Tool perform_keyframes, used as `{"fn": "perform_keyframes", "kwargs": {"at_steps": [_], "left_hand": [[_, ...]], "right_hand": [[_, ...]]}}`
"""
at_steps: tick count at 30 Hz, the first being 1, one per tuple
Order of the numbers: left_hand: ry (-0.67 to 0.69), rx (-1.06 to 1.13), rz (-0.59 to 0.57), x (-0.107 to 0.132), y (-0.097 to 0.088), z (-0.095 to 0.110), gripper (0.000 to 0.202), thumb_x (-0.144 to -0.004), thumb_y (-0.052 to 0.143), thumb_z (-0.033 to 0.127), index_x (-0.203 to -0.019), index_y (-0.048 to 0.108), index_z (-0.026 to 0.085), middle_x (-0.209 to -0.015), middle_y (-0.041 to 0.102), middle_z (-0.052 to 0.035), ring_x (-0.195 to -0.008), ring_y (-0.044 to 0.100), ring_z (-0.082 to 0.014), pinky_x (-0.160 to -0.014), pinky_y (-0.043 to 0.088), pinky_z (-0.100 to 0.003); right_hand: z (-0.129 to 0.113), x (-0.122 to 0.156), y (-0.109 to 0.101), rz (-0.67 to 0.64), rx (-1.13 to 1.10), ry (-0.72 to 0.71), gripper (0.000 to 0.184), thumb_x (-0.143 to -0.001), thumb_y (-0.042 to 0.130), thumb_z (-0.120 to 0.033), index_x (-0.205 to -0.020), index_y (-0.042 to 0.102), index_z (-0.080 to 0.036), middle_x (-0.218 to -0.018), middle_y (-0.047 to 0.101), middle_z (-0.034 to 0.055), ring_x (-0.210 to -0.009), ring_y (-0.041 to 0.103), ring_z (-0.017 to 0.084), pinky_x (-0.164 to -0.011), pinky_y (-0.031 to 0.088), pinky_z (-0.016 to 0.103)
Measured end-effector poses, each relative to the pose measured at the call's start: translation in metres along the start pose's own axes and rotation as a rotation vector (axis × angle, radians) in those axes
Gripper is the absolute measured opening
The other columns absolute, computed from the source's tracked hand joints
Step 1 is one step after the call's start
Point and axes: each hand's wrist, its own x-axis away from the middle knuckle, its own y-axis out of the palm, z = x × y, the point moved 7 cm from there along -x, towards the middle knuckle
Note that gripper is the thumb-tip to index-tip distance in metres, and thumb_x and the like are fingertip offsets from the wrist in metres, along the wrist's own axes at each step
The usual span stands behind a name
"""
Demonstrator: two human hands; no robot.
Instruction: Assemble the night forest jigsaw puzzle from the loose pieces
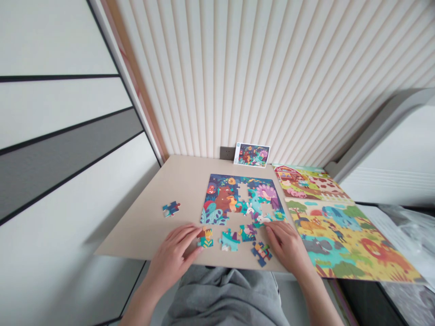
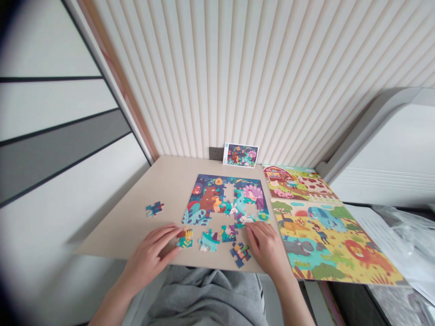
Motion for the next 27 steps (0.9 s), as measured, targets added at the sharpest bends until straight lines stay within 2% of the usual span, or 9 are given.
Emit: {"fn": "perform_keyframes", "kwargs": {"at_steps": [6,22,27], "left_hand": [[-0.028,0.022,0.003,-0.0002,-0.0005,-0.0046,0.049,-0.096,0.067,0.044,-0.142,0.058,0.03,-0.135,0.065,-0.0079,-0.126,0.061,-0.0272,-0.105,0.054,-0.042],[-0.041,0.013,-0.007,0.002,0.0025,-0.0053,0.049,-0.098,0.065,0.043,-0.145,0.055,0.031,-0.136,0.064,-0.0062,-0.127,0.06,-0.0263,-0.108,0.051,-0.043],[-0.08,0.041,-0.01,0.0032,0.0044,-0.0087,0.05,-0.098,0.065,0.043,-0.145,0.056,0.031,-0.133,0.064,-0.0068,-0.122,0.062,-0.0256,-0.103,0.053,-0.04]], "right_hand": [[-0.0054,-0.0006,-0.0007,-0.024,-0.019,-0.045,0.022,-0.103,0.052,-0.024,-0.115,0.071,-0.024,-0.108,0.075,0.0102,-0.103,0.069,0.028,-0.092,0.057,0.048],[-0.0059,-0.0004,-0.0023,-0.005,-0.024,-0.028,0.022,-0.103,0.053,-0.022,-0.115,0.07,-0.023,-0.109,0.074,0.0103,-0.105,0.068,0.028,-0.093,0.055,0.047],[-0.0042,-0.0004,-0.0009,-0.012,-0.022,-0.019,0.021,-0.103,0.053,-0.021,-0.114,0.071,-0.023,-0.109,0.074,0.0097,-0.105,0.068,0.027,-0.095,0.054,0.048]]}}
